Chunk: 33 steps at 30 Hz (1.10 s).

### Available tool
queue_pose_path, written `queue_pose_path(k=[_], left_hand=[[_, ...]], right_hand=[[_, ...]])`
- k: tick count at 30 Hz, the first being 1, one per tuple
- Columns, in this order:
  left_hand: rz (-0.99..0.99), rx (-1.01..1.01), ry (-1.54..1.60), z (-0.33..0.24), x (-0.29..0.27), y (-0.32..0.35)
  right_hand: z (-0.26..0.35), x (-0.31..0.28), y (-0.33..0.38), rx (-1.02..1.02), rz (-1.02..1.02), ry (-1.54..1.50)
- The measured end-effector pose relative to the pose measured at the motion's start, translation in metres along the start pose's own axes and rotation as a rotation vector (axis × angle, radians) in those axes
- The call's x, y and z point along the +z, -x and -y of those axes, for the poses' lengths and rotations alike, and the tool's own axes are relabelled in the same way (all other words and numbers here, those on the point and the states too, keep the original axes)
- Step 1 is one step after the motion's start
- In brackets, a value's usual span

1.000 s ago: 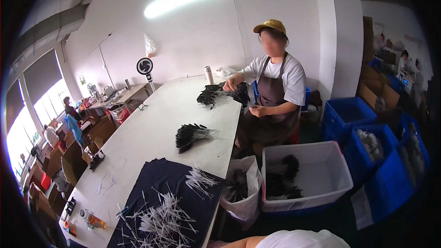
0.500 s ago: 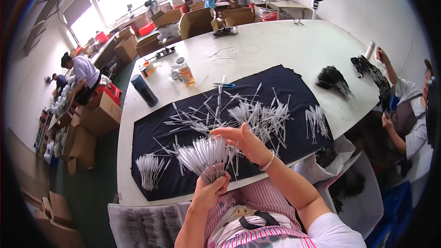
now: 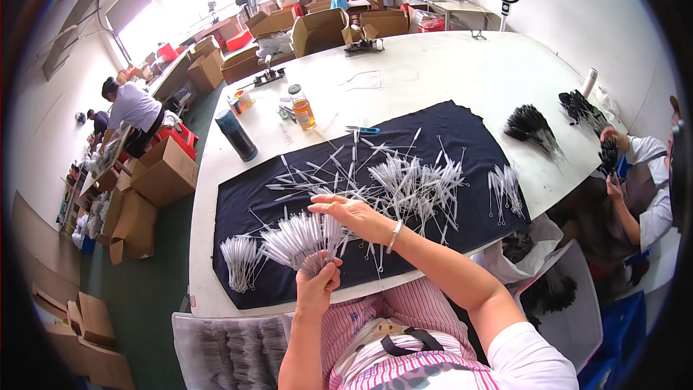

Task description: The person gathers wire brushes from the table into bundles by hand and places the assembled bundles into a plastic storage container.

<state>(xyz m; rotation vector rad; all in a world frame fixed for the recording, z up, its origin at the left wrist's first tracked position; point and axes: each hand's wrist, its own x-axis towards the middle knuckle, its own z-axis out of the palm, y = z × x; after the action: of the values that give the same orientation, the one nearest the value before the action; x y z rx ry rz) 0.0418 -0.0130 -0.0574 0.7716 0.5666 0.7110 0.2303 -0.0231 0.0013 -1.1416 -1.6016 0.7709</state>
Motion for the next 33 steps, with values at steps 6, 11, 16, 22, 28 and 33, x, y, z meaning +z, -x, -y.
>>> queue_pose_path(k=[6, 11, 16, 22, 28, 33], left_hand=[[-0.062, 0.000, 0.174, -0.005, -0.006, -0.004], [0.025, -0.081, 0.035, -0.009, -0.007, 0.000], [-0.073, -0.008, 0.131, -0.003, -0.010, -0.003], [0.048, -0.057, -0.035, -0.006, -0.005, 0.001], [0.007, -0.006, 0.047, -0.002, 0.003, -0.009], [0.093, -0.100, -0.156, 0.000, 0.003, -0.010]], right_hand=[[-0.002, -0.012, 0.001, 0.153, 0.066, 0.333], [0.011, 0.009, -0.015, -0.126, 0.013, 0.350], [0.015, -0.007, -0.011, 0.037, 0.156, 0.587], [0.030, 0.008, -0.022, -0.018, 0.146, 0.360], [0.028, -0.011, -0.018, 0.139, 0.225, 0.418], [0.032, 0.006, -0.026, -0.096, 0.199, 0.377]])
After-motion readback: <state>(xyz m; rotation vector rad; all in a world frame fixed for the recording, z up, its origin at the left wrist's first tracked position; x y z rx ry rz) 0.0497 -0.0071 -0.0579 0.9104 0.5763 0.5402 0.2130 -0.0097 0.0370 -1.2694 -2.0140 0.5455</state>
